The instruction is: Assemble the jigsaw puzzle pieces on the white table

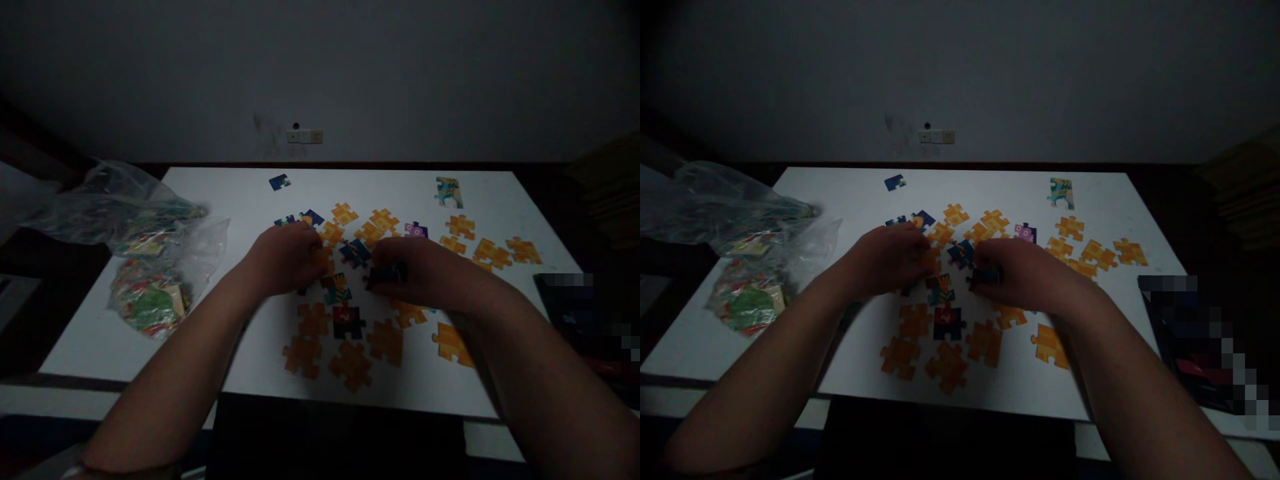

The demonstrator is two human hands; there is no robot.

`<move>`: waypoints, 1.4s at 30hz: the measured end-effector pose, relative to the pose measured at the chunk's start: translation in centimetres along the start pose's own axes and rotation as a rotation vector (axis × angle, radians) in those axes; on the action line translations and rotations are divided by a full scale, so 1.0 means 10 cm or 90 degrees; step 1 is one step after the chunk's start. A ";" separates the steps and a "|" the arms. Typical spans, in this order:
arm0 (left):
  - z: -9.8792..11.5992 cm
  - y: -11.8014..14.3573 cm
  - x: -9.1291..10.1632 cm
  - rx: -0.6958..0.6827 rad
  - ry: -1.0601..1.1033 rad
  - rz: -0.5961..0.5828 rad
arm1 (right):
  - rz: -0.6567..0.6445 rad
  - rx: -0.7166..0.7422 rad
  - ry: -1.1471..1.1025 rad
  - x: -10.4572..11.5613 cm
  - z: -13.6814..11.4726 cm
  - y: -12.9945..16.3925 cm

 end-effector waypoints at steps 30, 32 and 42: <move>0.16 0.08 0.13 -0.107 0.288 0.079 | 0.078 0.068 -0.055 -0.27 -0.30 -0.04; 0.09 0.09 0.17 -0.087 0.281 0.084 | 0.075 0.079 0.017 -0.29 -0.30 -0.03; 0.04 0.14 0.12 -0.010 0.291 0.203 | 0.140 0.085 0.122 0.29 -0.30 0.21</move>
Point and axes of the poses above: each hand's wrist, its own y-axis away from the middle knuckle, its own x-axis out of the back of the hand, z = x × y, the point moved 3 cm from there along -y, towards the middle knuckle, and after that the axes turned 15 degrees about -y, right-handed, at the moved point
